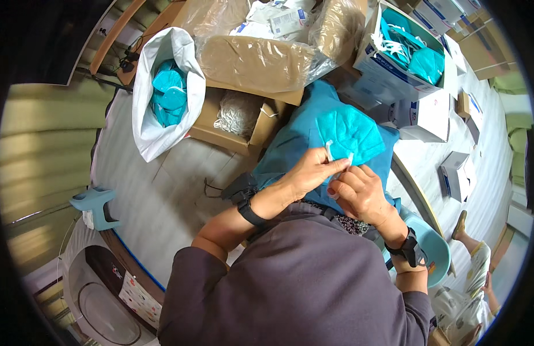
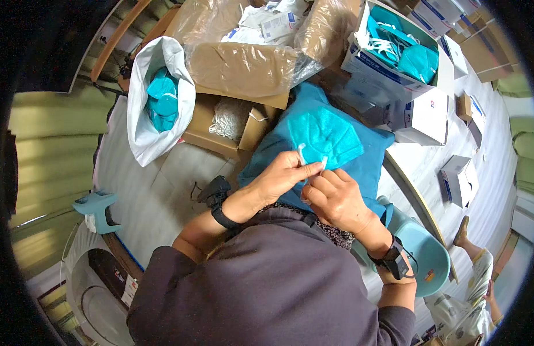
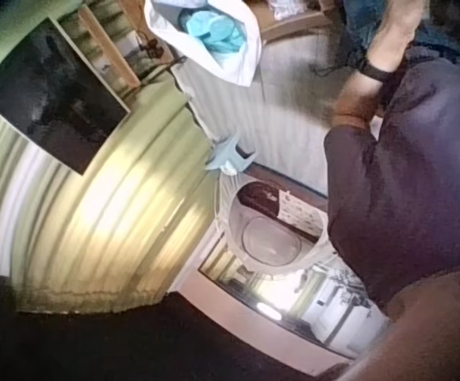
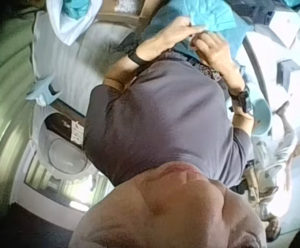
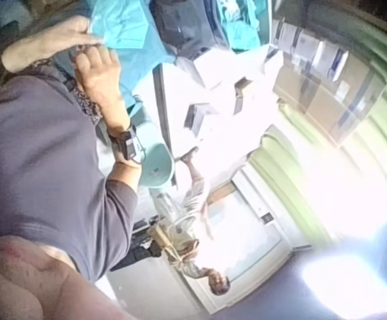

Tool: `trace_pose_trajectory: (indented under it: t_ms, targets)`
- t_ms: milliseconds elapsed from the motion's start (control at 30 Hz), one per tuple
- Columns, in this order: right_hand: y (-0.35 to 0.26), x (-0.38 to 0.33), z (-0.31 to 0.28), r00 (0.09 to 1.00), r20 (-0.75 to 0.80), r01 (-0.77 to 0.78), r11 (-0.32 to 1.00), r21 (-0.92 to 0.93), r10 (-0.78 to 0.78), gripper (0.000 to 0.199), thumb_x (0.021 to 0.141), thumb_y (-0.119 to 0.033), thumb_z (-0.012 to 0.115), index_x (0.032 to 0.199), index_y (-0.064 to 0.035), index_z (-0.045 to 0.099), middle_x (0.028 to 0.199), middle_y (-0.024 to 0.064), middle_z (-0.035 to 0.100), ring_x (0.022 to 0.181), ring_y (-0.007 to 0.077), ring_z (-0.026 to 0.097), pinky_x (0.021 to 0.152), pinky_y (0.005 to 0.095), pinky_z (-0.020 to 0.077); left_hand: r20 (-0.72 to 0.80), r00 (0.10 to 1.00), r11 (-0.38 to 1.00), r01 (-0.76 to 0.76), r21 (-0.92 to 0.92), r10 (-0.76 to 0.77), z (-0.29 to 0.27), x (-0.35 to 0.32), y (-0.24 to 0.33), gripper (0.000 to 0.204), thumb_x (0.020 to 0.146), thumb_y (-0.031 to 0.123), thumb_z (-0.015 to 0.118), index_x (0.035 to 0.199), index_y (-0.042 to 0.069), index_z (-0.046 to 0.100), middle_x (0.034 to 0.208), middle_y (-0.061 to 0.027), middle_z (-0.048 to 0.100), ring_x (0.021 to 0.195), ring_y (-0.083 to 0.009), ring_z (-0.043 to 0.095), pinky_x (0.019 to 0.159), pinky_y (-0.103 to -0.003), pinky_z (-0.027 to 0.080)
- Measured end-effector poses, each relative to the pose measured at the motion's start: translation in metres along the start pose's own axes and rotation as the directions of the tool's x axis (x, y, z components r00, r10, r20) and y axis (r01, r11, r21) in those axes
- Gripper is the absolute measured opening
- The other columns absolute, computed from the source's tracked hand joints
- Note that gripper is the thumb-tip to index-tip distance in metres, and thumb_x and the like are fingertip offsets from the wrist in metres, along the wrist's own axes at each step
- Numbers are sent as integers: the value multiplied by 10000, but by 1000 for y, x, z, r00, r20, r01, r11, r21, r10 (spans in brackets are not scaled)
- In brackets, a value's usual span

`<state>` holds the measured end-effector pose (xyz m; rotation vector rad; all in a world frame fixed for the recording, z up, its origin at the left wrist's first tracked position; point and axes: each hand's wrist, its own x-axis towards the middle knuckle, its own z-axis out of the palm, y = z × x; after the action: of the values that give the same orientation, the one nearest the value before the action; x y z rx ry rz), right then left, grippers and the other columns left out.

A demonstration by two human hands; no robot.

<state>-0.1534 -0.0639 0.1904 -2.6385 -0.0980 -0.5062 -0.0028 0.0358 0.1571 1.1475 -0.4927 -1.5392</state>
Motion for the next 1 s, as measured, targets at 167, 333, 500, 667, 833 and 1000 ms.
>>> trace_pose_trajectory:
  t_ms: [167, 333, 500, 667, 833, 1000]
  targets:
    - [-2, -12, -1, 998, -33, -58, 993, -101, 55, 278, 687, -80, 682, 960, -62, 628, 866, 37, 575, 772, 203, 560, 660, 330, 421, -80, 983, 930, -126, 346, 163, -4, 13, -11, 226, 987, 229, 589, 940, 35, 695, 805, 34, 623, 710, -18, 476, 624, -236, 424]
    - [3, -18, 5, 997, 47, -52, 987, -155, 60, 271, 687, -19, 660, 954, -47, 632, 887, 53, 595, 791, 215, 589, 669, 337, 445, -40, 997, 996, -62, 68, 65, 0, 14, 5, 243, 1005, 215, 540, 983, 4, 658, 929, -62, 696, 634, -45, 487, 517, -220, 390]
    - [1, -9, 5, 994, 31, -100, 986, -131, 105, 315, 712, -52, 647, 1027, -49, 644, 956, 94, 624, 861, 244, 615, 712, 340, 471, 42, 995, 882, 96, -461, -86, -5, 13, 19, 318, 1029, 303, 478, 938, 28, 610, 871, -81, 658, 568, -76, 466, 455, -201, 327]
    - [2, -19, -36, 917, -146, -276, 855, 440, 371, 337, 826, 43, 568, 1151, -13, 638, 1233, 179, 609, 982, 257, 668, 654, 301, 542, -18, 1000, 848, 7, -531, -20, -15, 15, 24, 262, 1031, 324, 469, 896, 104, 519, 697, -4, 493, 519, -69, 385, 495, -212, 292]
    - [46, -69, -112, 521, -396, -394, 624, 675, 756, 248, 954, -36, 505, 1157, 31, 630, 1196, 176, 641, 935, 203, 686, 567, 222, 518, -13, 999, 808, -36, -588, 34, -29, 17, 29, 285, 1045, 337, 432, 856, 124, 452, 671, 8, 394, 490, -67, 313, 514, -222, 286]
    - [100, -131, -225, 353, -414, -407, 536, 739, 839, 215, 921, -96, 590, 1088, 33, 631, 974, 112, 673, 760, 129, 645, 622, 213, 502, 111, 993, 690, 47, -723, 49, -16, 19, 26, 257, 1012, 246, 528, 929, 6, 488, 768, -21, 416, 583, -88, 376, 544, -229, 326]
